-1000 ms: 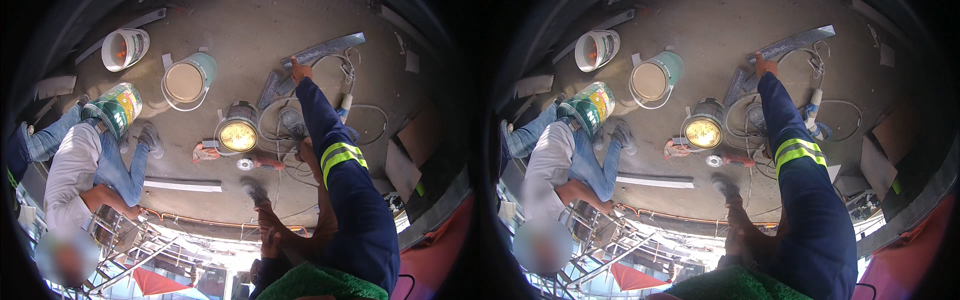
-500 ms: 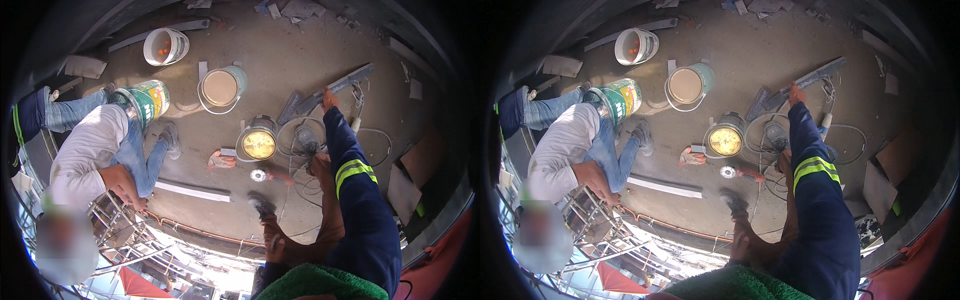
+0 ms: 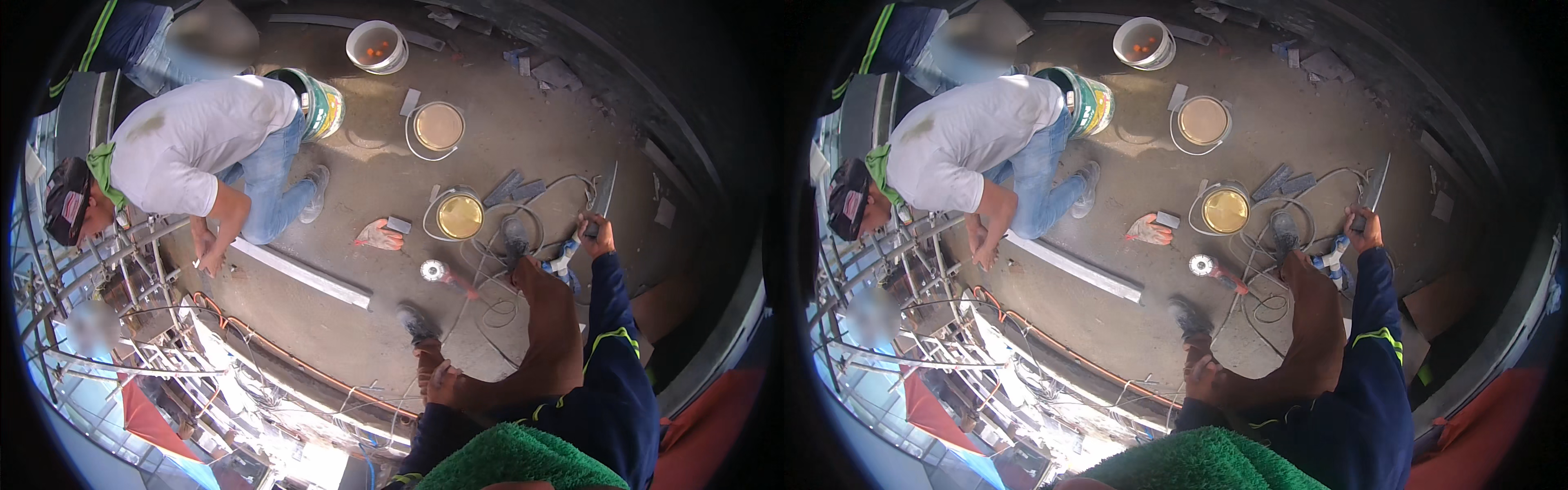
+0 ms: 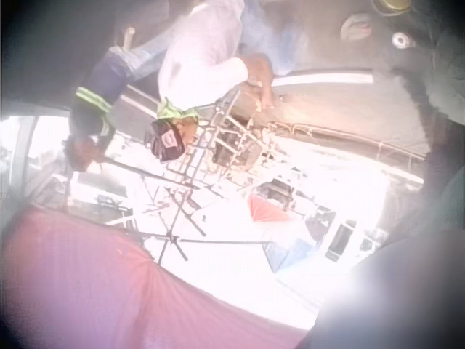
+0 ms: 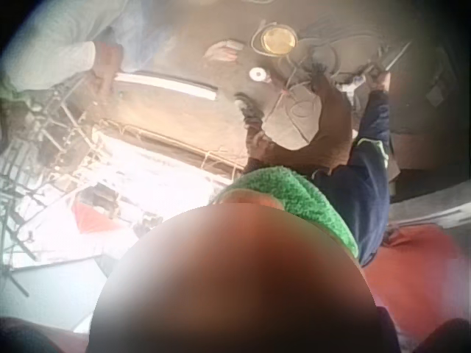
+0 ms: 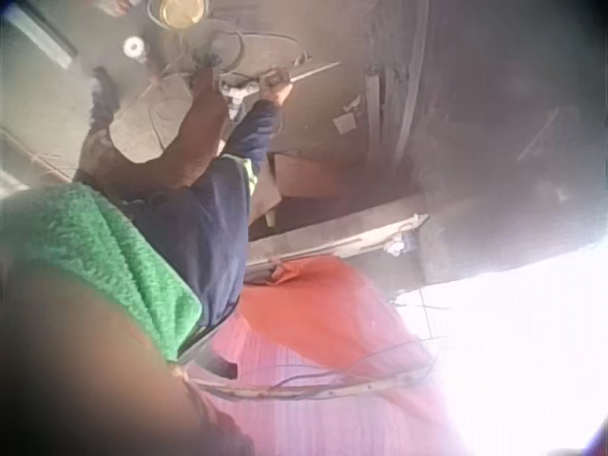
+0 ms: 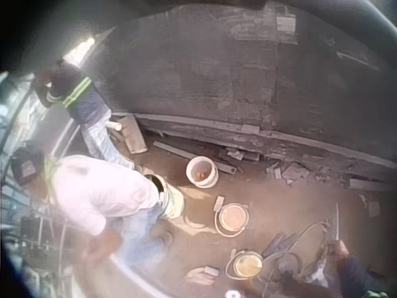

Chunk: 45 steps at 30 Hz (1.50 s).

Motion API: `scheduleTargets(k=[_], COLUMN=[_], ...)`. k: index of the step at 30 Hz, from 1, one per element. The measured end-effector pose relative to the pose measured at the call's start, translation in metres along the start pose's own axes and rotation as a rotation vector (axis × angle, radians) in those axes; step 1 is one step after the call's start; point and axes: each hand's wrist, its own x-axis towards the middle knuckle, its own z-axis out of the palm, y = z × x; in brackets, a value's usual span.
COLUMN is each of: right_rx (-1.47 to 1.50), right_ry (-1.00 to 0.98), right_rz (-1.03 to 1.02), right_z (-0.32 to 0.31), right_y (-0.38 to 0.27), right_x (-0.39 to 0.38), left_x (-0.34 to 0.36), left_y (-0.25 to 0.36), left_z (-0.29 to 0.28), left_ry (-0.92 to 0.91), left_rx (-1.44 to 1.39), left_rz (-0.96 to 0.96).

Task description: The person positions a large gray tile on a metal frame, then uses an angle grinder to cut along a marked line. The person holds the tile steady with one hand while guiding the grinder with the other.

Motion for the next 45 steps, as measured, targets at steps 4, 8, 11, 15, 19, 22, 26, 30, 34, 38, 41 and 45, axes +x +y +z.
scheduleTargets(k=[4, 8, 11, 15, 19, 22, 26, 30, 34, 38, 41, 45], right_rx=[-0.225, -0.873, -1.219, -1.676, -2.121, -2.376, -2.500, -2.632, -2.788, -2.768, -2.750, -2.511], right_ry=[-0.057, -0.268, -0.339, -0.518, -0.938, -1.168, -1.438, -1.628, -1.746, -1.728, -1.806, -1.969], right_rz=[0.205, 0.364, 0.570, 0.629, 0.757, 0.793, 0.931, 1.119, 1.296, 1.545, 1.546, 1.360], right_z=[0.017, 0.059, 0.095, 0.154, 0.199, 0.224, 0.238, 0.248, 0.254, 0.239, 0.225, 0.187], right_y=[0.056, 0.136, 0.226, 0.393, 0.576, 0.693, 0.834, 0.981, 1.147, 1.290, 1.410, 1.565], right_x=[-0.170, -0.316, -0.398, -0.480, -0.568, -0.637, -0.709, -0.754, -0.790, -0.850, -0.909, -0.961], left_x=[-0.018, -0.056, -0.104, -0.176, -0.275, -0.338, -0.382, -0.395, -0.415, -0.468, -0.522, -0.570], left_y=[0.020, 0.000, -0.053, -0.161, -0.248, -0.273, -0.287, -0.340, -0.419, -0.465, -0.496, -0.565], left_z=[-0.036, -0.097, -0.149, -0.240, -0.312, -0.353, -0.422, -0.512, -0.594, -0.671, -0.728, -0.803], left_ry=[0.133, 0.229, 0.429, 0.703, 0.903, 1.029, 1.136, 1.229, 1.319, 1.547, 1.719, 1.997], left_rx=[-0.698, -0.878, -0.815, -0.925, -1.151, -1.348, -1.704, -1.947, -2.062, -2.194, -2.137, -2.103], left_rz=[-0.516, -0.338, -0.222, -0.165, -0.396, -0.334, -0.192, 0.153, 0.158, 0.329, 0.549, 0.521])
